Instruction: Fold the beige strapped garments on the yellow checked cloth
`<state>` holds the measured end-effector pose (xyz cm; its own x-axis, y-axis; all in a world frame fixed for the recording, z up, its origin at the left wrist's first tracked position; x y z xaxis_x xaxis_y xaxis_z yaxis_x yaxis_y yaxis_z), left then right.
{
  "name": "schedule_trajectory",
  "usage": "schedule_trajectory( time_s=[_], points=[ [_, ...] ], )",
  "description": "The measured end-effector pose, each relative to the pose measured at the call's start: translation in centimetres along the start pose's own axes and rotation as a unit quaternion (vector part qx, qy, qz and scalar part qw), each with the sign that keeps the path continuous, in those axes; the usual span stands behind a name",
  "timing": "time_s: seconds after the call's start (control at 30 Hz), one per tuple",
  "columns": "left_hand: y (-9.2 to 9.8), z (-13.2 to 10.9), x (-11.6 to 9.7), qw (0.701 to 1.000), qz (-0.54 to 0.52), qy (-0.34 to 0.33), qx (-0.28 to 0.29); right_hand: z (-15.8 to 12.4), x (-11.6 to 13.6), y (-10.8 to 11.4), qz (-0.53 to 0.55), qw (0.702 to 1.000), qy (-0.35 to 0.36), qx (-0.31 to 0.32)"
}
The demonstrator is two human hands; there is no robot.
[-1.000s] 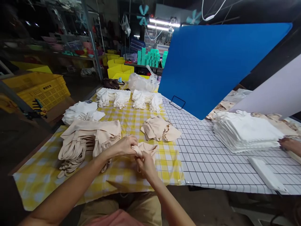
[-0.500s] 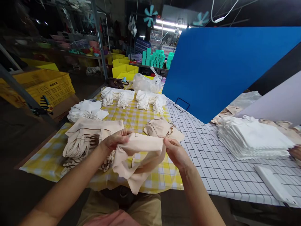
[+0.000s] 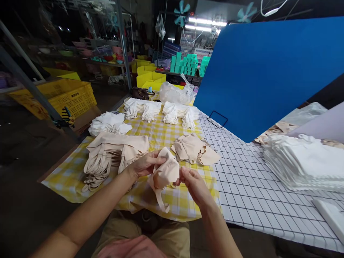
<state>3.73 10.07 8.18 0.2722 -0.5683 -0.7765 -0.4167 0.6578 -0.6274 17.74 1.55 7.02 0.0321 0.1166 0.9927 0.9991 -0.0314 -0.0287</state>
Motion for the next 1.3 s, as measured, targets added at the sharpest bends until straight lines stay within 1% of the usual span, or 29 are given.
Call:
schedule_trajectory(
  time_s=[0.03,0.07,0.1,0.17,0.2,0.23,0.27,0.33,0.37,0.43,0.47,0.53,0.6,0.63,0.67,0.7,0.73,0.77,0.8,0.83,0.87,0.9,0.93,1.0,1.07,1.1,1.17,1.23,1.3],
  points=[
    [0.0,0.2,0.0,0.999,0.031,-0.003,-0.001,-0.5,-0.2,-0.5,0.006,1.0,0.007,-0.015],
    [-0.1,0.3,0.0,0.997,0.072,-0.011,0.0,-0.8,-0.3,-1.0,0.006,0.998,0.029,-0.056],
    [-0.4,0.4,-0.1,0.992,0.12,-0.025,0.002,-1.2,-0.4,-1.4,0.001,0.991,0.062,-0.119],
    [-1.2,0.4,-0.4,0.973,0.221,-0.069,0.005,-2.0,-0.7,-2.3,-0.016,0.955,0.131,-0.264],
    [-1.7,0.2,-0.5,0.961,0.264,-0.087,0.003,-2.3,-0.9,-2.8,-0.032,0.935,0.153,-0.318],
    [-2.3,0.0,-0.5,0.949,0.299,-0.097,0.002,-2.4,-1.2,-3.4,-0.055,0.924,0.161,-0.344],
    [-2.9,-0.3,-0.6,0.939,0.33,-0.097,0.0,-2.3,-1.5,-4.0,-0.083,0.924,0.154,-0.339],
    [-3.8,-0.9,-0.4,0.912,0.403,-0.073,-0.006,-1.8,-2.0,-4.9,-0.128,0.946,0.115,-0.276],
    [-4.0,-1.2,-0.4,0.894,0.444,-0.058,-0.01,-1.5,-2.1,-5.1,-0.132,0.957,0.096,-0.239],
    [-3.9,-1.7,-0.3,0.858,0.511,-0.042,-0.015,-1.0,-2.1,-4.9,-0.094,0.978,0.069,-0.173],
    [-3.5,-1.8,-0.3,0.849,0.526,-0.039,-0.02,-0.9,-1.9,-4.5,-0.056,0.986,0.058,-0.143],
    [-2.1,-1.8,-0.4,0.847,0.526,-0.047,-0.057,-0.7,-1.3,-3.7,0.034,0.996,0.026,-0.083],
    [-0.6,-1.5,-0.2,0.853,0.509,-0.072,-0.095,-0.7,-0.6,-2.7,0.105,0.993,-0.014,-0.05],
    [0.0,-1.2,0.1,0.86,0.495,-0.083,-0.092,-0.8,-0.2,-2.3,0.126,0.991,-0.029,-0.039],
    [0.3,-0.9,0.5,0.873,0.475,-0.09,-0.065,-0.9,0.2,-2.0,0.138,0.989,-0.041,-0.028],
    [0.3,-0.5,1.2,0.892,0.444,-0.085,-0.017,-1.0,0.5,-1.8,0.141,0.988,-0.053,-0.013],
    [0.3,-0.1,2.0,0.912,0.404,-0.064,0.039,-1.1,0.9,-1.6,0.139,0.988,-0.064,0.005],
    [0.1,0.3,2.7,0.928,0.361,-0.03,0.089,-1.3,1.2,-1.4,0.135,0.988,-0.074,0.025],
    [-0.1,0.6,3.3,0.938,0.321,0.011,0.127,-1.5,1.5,-1.2,0.131,0.987,-0.084,0.039],
    [-0.1,0.8,3.7,0.946,0.286,0.049,0.146,-1.7,1.8,-0.8,0.127,0.987,-0.092,0.046],
    [-0.1,0.9,3.8,0.952,0.256,0.076,0.15,-1.9,2.2,-0.3,0.123,0.987,-0.096,0.041],
    [0.0,0.9,3.6,0.959,0.23,0.086,0.142,-2.1,2.5,0.4,0.118,0.988,-0.096,0.027],
    [0.2,0.8,3.1,0.967,0.205,0.081,0.126,-2.3,2.9,1.2,0.111,0.989,-0.099,0.013],
    [0.8,0.5,1.6,0.984,0.148,0.042,0.084,-2.4,3.5,2.7,0.101,0.989,-0.103,-0.007],
    [1.6,-0.1,0.2,0.992,0.107,0.021,0.057,-2.2,3.8,3.9,0.104,0.989,-0.108,-0.007],
    [1.9,-0.4,-0.4,0.993,0.1,0.019,0.052,-1.9,3.7,4.3,0.108,0.988,-0.114,-0.002],
    [2.6,-0.9,-1.2,0.991,0.118,0.024,0.053,-1.1,3.3,5.0,0.103,0.987,-0.126,0.007],
    [3.3,-1.2,-1.6,0.986,0.155,0.028,0.057,0.0,2.5,5.6,0.076,0.987,-0.139,0.016],
    [3.8,-1.2,-1.5,0.982,0.175,0.036,0.058,1.3,1.6,6.1,0.034,0.99,-0.136,0.016]
  ],
)
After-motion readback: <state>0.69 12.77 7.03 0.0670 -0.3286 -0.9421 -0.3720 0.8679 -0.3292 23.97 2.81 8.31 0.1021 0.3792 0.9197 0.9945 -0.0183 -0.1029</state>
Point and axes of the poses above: each hand's wrist, its own z-axis towards the middle knuckle, its own y-axis out of the back of the hand, x = y × z, the point moved 3 cm from there along z, towards the middle knuckle, and after that the axes turned 2 degrees about x, right-handed, at the moved point
